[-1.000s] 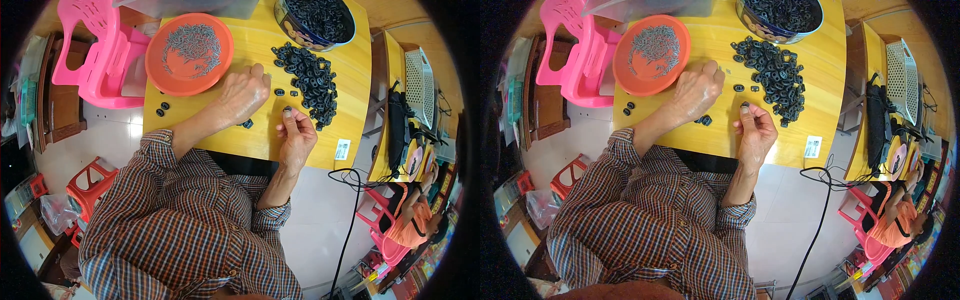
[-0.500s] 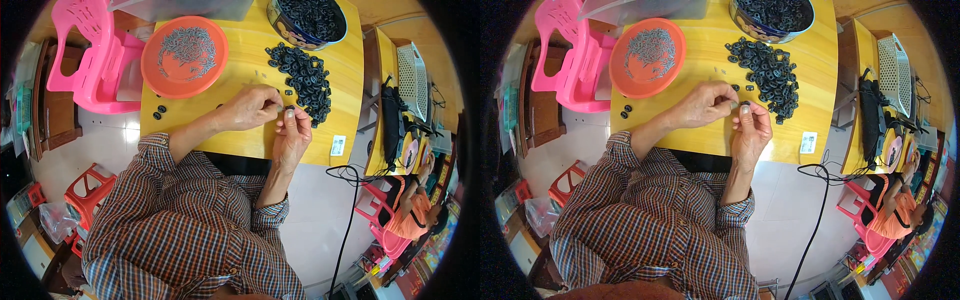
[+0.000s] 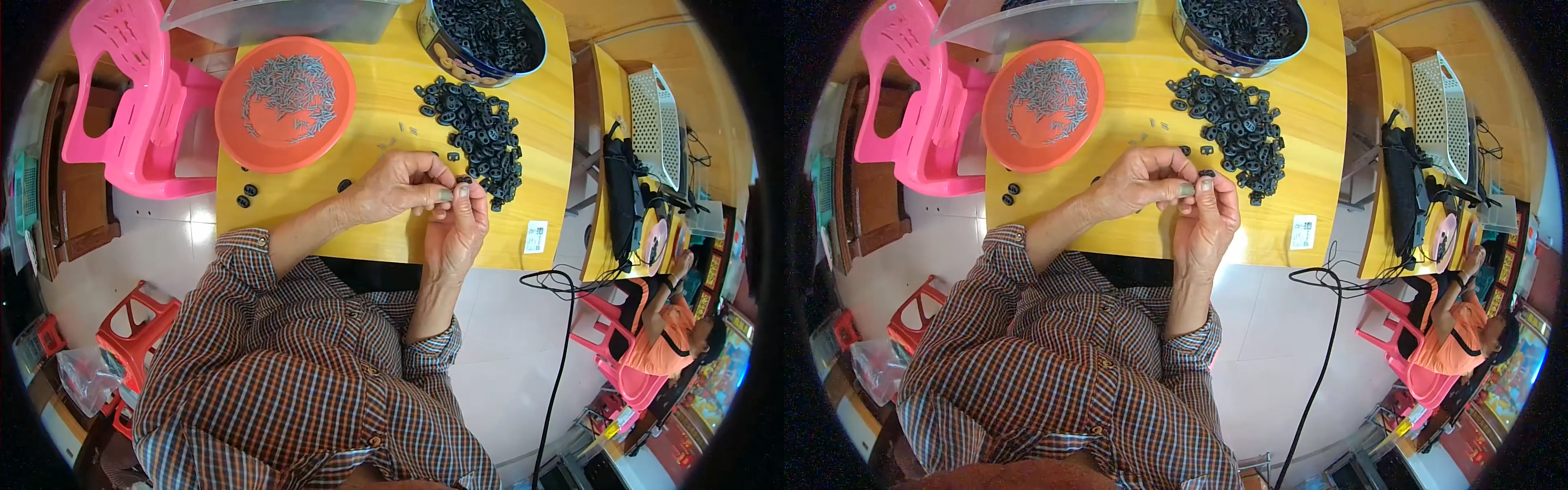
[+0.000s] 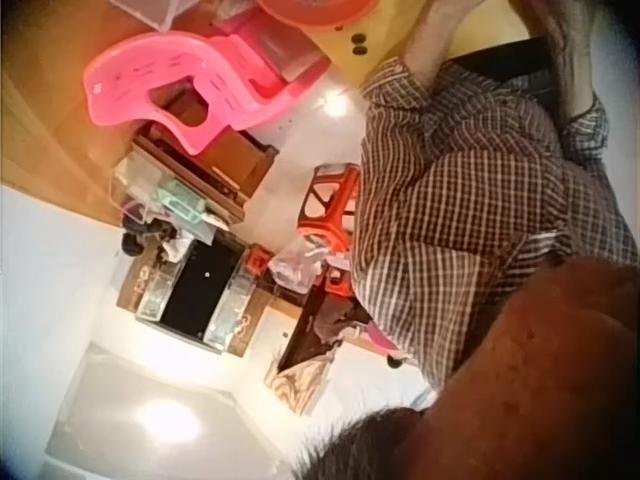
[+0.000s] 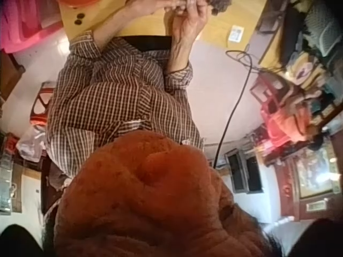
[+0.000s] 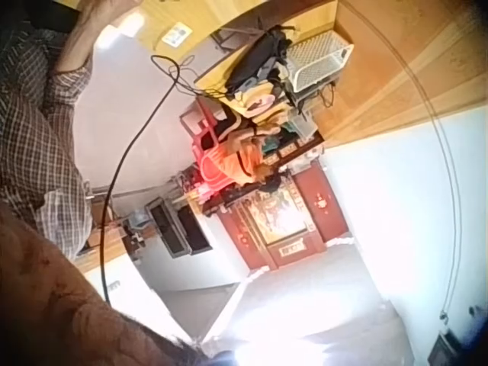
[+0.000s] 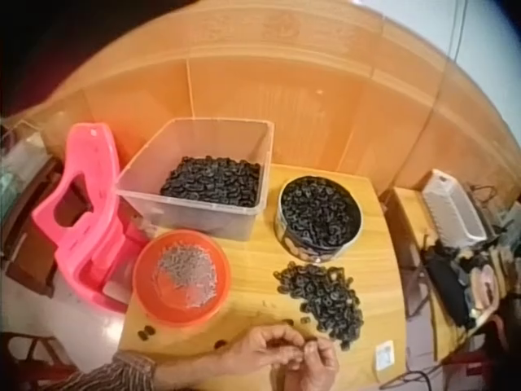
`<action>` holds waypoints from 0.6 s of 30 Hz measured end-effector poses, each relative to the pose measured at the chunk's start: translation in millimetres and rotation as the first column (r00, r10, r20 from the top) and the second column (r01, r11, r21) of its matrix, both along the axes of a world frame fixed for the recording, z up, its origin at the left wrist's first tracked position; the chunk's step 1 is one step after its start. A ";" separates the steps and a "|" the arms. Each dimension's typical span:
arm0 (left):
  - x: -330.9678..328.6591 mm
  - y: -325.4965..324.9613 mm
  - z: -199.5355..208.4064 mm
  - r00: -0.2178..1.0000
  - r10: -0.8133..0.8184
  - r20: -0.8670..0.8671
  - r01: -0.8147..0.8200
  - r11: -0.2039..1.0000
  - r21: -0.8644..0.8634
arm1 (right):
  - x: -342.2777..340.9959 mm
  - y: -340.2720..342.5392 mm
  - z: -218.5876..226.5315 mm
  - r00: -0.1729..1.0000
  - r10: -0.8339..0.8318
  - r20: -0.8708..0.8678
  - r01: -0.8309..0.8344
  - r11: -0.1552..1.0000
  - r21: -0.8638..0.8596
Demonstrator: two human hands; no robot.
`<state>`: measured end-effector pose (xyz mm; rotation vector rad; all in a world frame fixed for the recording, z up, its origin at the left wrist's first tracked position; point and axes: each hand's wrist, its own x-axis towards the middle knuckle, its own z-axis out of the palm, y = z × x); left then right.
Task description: Assembling small plastic components by inserting metal pins into them manually.
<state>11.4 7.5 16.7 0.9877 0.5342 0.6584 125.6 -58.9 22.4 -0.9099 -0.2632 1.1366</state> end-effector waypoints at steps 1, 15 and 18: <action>-0.7 0.4 0.4 1.000 0.000 0.007 0.000 1.000 -0.008 | -1.2 0.3 1.8 1.000 0.001 -0.018 -0.001 1.000 0.007; -5.0 3.8 10.8 0.992 0.082 -0.095 -0.080 0.997 0.020 | -0.8 -3.6 11.4 0.973 0.017 0.231 0.000 0.997 -0.076; -6.2 4.3 11.4 0.993 0.075 -0.093 -0.073 0.997 0.017 | -0.5 -3.4 10.6 0.967 0.033 0.254 -0.012 0.996 -0.083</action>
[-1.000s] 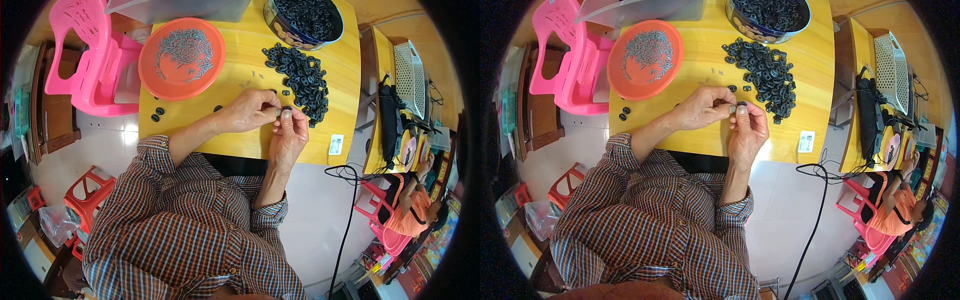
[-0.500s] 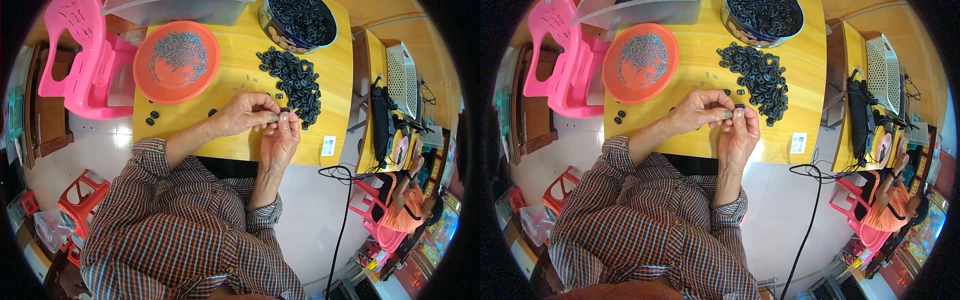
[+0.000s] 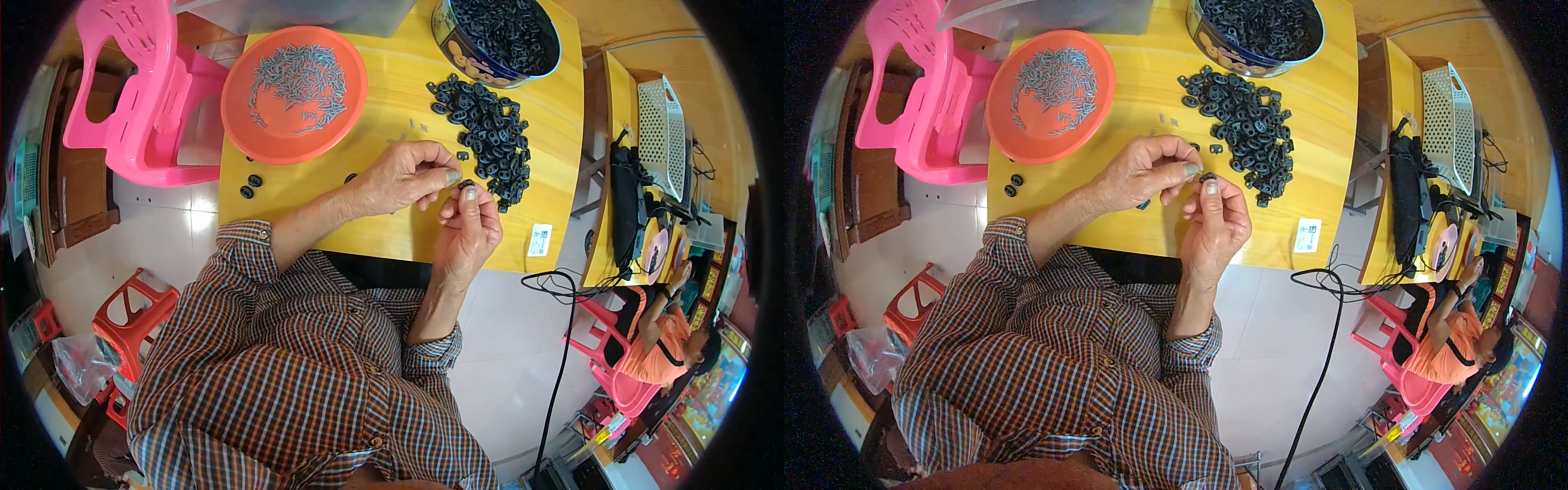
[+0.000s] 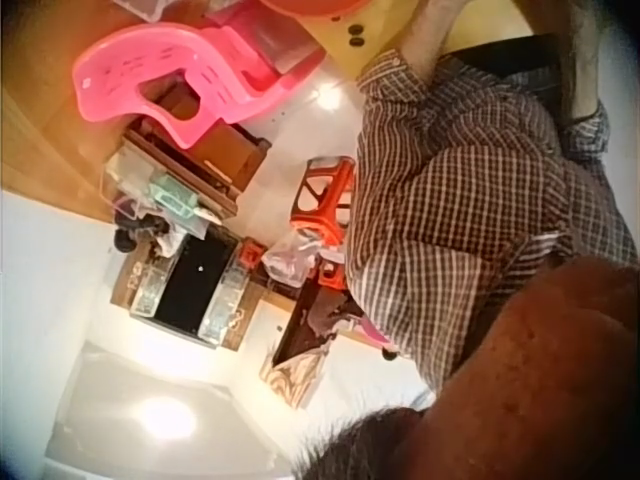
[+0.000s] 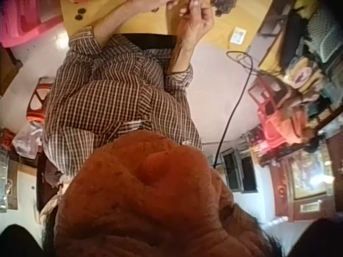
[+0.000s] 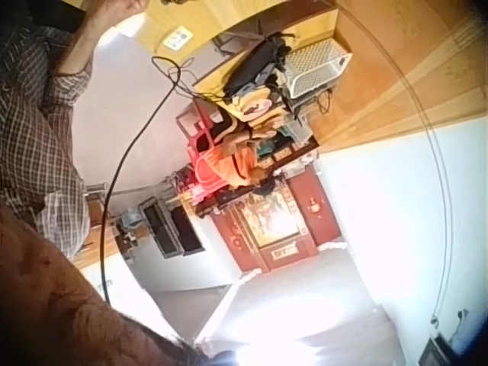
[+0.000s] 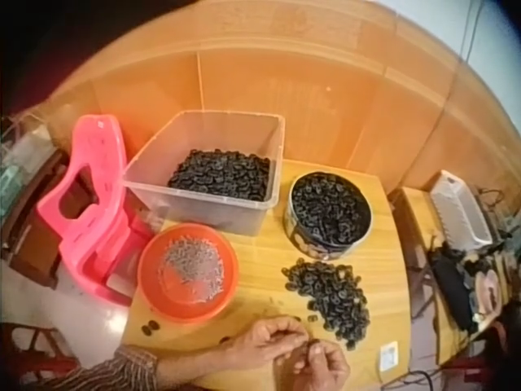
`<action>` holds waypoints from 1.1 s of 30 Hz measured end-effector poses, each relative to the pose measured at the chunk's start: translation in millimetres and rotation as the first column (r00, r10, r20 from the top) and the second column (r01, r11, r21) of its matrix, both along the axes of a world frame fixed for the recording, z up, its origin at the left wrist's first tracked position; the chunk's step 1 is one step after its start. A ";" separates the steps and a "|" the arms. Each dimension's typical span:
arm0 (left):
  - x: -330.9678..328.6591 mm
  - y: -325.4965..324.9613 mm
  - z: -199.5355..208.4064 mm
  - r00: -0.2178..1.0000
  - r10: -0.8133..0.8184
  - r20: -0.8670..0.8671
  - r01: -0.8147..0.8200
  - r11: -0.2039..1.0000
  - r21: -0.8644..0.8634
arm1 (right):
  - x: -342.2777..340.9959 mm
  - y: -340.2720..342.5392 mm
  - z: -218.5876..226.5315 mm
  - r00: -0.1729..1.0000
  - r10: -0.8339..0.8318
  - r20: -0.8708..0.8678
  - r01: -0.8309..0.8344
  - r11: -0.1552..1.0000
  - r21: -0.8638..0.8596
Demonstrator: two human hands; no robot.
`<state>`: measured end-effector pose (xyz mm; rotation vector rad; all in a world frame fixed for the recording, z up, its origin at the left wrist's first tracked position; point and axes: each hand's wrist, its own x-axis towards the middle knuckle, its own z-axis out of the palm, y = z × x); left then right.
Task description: Assembling small plastic components by inserting metal pins into them manually.
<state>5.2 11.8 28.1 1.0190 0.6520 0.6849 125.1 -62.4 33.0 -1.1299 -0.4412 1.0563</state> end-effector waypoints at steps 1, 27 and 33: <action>-0.2 0.4 0.4 1.000 -0.008 0.003 0.008 1.000 -0.002 | 0.2 0.2 0.1 1.000 0.009 -0.004 -0.009 1.000 -0.005; 1.0 2.1 -7.2 0.999 0.043 0.030 -0.042 0.999 -0.024 | 1.0 -1.9 -5.3 0.999 0.008 -0.033 -0.008 1.000 -0.004; 0.7 2.3 -4.1 0.999 -0.027 -0.029 0.027 1.000 -0.006 | -4.9 0.4 -2.9 0.999 -0.024 -0.024 0.025 0.999 0.040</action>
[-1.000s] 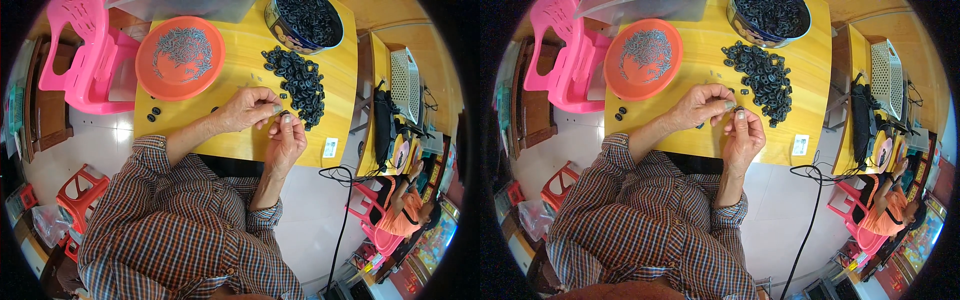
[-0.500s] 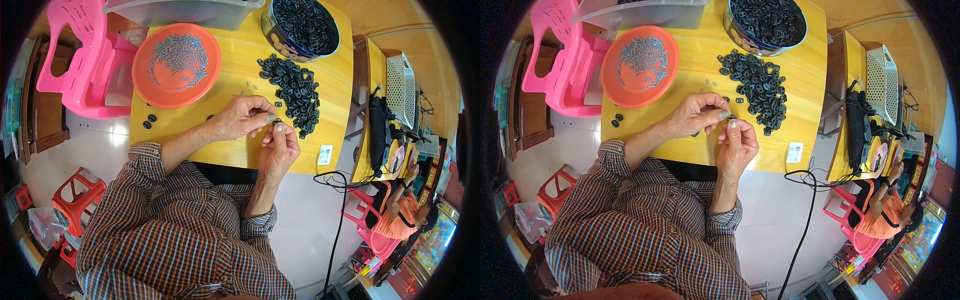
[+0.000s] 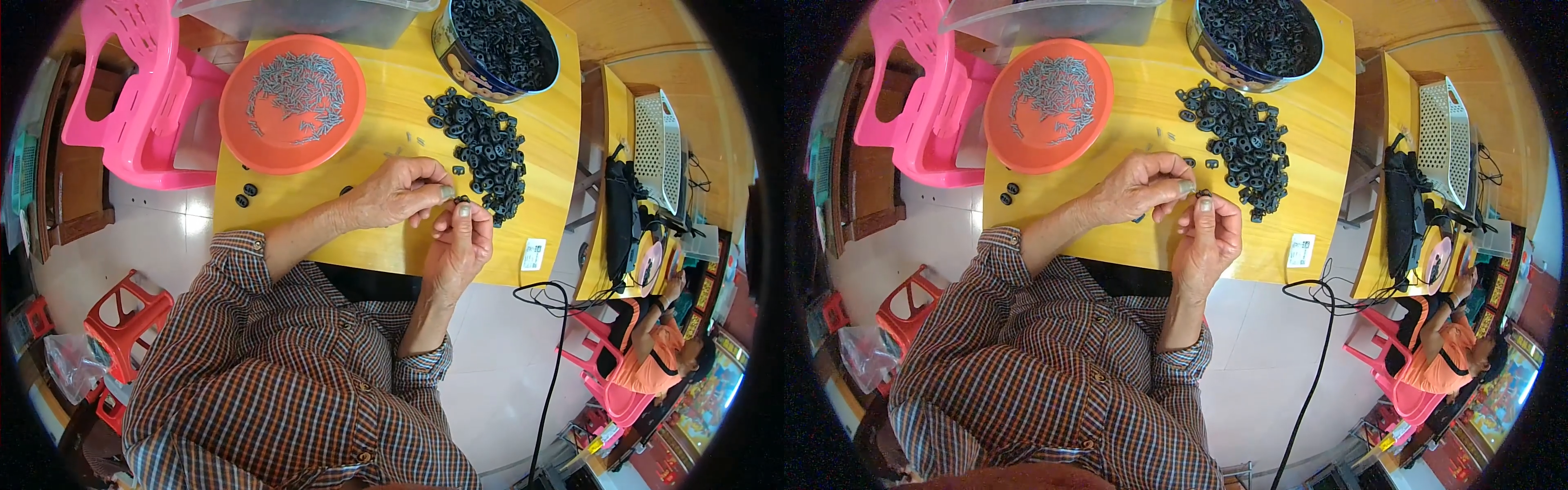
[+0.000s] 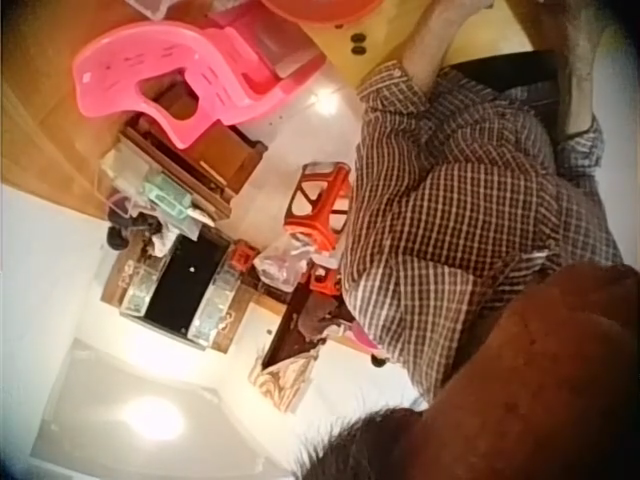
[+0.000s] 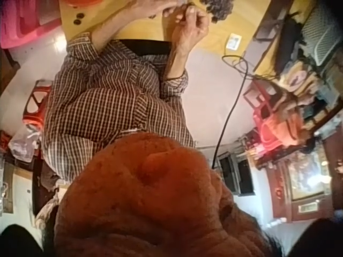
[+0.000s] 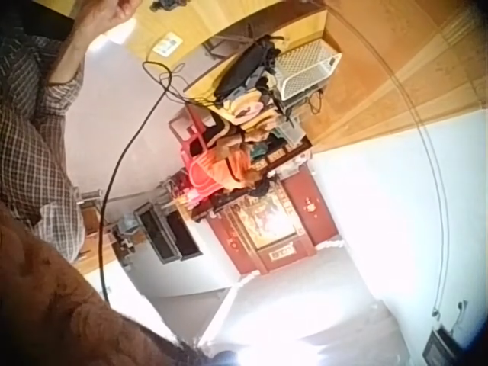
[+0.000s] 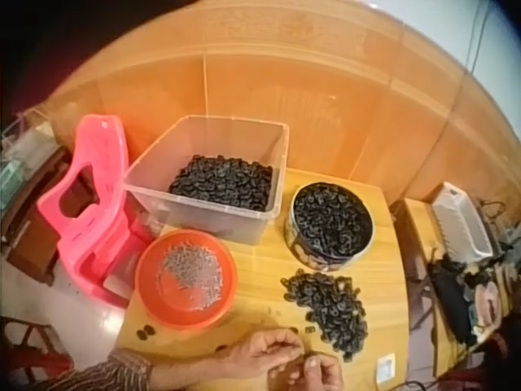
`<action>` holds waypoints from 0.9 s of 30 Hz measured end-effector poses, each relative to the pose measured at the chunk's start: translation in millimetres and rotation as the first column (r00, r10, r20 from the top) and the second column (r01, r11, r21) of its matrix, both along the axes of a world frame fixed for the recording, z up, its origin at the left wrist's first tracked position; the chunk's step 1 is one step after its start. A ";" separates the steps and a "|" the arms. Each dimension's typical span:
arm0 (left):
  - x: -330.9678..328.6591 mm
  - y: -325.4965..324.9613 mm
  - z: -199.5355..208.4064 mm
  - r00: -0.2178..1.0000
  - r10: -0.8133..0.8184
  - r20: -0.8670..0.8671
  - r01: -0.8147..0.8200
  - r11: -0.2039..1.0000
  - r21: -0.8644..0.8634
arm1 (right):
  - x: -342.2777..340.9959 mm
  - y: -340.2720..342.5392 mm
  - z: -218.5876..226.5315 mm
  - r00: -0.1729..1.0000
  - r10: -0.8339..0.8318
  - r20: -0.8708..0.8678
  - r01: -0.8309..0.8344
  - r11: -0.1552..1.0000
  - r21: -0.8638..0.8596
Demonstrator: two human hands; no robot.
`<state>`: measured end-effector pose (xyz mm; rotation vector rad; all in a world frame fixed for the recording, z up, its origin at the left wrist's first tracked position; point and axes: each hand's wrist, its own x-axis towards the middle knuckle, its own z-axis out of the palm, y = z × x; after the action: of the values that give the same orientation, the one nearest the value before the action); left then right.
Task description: Assembling small plastic components by inserting metal pins into them manually.
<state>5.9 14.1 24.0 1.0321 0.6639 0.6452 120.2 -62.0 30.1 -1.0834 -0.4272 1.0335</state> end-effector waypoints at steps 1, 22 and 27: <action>-0.6 -0.3 1.7 1.000 -0.013 -0.023 0.013 1.000 0.004 | -0.5 -0.3 -0.6 0.998 -0.019 0.054 0.019 1.000 -0.010; 5.3 -6.9 -2.3 0.999 -0.022 0.050 0.025 0.998 -0.051 | -9.8 5.9 -22.2 0.829 -0.237 0.506 0.235 0.970 0.070; 4.7 -4.9 -4.5 0.997 -0.020 0.071 0.023 0.999 -0.039 | -12.8 4.4 -13.4 0.828 -0.244 0.505 0.244 0.967 0.068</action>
<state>10.6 9.2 19.5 0.9738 0.6012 0.6446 107.5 -57.6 16.7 -1.3754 -0.6935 0.5044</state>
